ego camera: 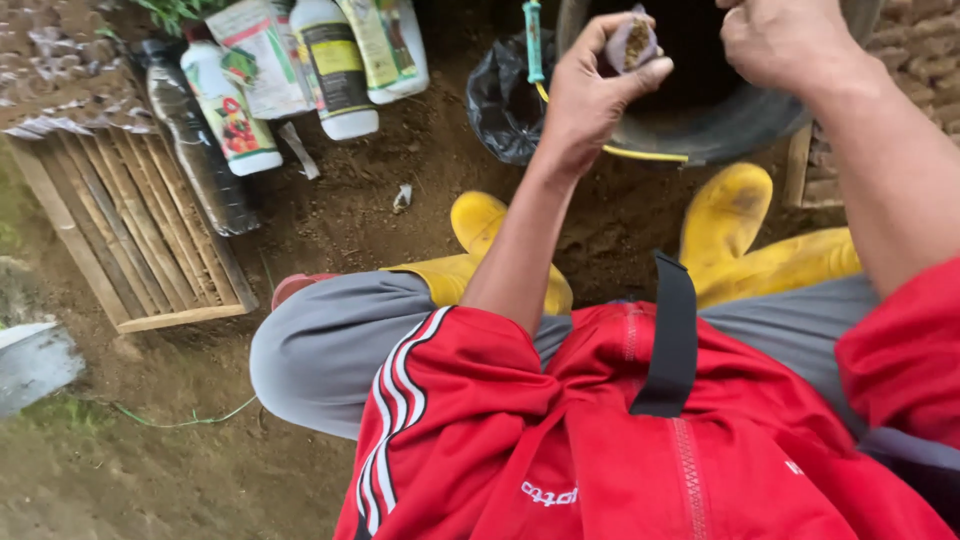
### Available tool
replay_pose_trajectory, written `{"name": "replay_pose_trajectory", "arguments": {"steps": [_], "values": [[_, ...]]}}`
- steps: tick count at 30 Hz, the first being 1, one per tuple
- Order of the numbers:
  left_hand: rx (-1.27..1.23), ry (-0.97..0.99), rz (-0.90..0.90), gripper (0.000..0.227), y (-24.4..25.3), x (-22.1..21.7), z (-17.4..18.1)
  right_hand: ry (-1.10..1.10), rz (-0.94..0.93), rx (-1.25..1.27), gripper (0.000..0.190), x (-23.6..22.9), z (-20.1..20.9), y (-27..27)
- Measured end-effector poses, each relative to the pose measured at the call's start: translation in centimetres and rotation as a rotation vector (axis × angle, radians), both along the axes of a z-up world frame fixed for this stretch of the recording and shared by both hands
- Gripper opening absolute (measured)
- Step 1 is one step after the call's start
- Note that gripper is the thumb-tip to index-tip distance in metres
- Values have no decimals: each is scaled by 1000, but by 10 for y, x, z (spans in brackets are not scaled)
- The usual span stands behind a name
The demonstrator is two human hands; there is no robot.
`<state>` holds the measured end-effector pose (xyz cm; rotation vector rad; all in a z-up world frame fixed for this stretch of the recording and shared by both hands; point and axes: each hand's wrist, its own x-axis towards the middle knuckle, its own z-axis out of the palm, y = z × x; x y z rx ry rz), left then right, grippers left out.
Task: Filling small plastic bags with soil and seeds and placing them into a seedling tray.
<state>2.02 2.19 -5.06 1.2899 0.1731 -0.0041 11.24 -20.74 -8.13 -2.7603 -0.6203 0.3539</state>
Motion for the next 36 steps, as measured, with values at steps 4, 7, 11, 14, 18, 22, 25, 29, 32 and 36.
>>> {"name": "replay_pose_trajectory", "arguments": {"steps": [4, 7, 11, 14, 18, 22, 25, 29, 32, 36], "values": [[67, 69, 19, 33, 4, -3, 7, 369, -33, -280, 58, -12, 9, 30], [121, 112, -3, 32, 2, -4, 10, 350, -21, -328, 53, -13, -37, 21], [241, 153, -49, 26, 2, -1, 20, 456, -55, -492, 48, -10, -36, 40], [222, 191, -59, 24, 2, -1, 22, 655, -44, -534, 44, -10, -32, 53], [67, 187, -86, 25, -1, 3, 16, 685, 35, -505, 53, -12, -34, 57], [-114, 167, -177, 36, 3, -1, 9, 824, -32, -474, 42, -11, 0, 74], [-361, 127, -249, 51, 5, -4, -1, 838, -36, -274, 42, -10, -20, 57], [-339, 133, -318, 46, 13, -5, 4, 917, -233, -33, 43, -8, -14, 47], [-444, 133, -314, 44, 14, -5, 4, 1050, -482, 502, 20, -8, -17, 37], [-491, 141, -313, 50, 12, -6, 10, 1023, -727, 734, 27, -3, 7, 33]]}}
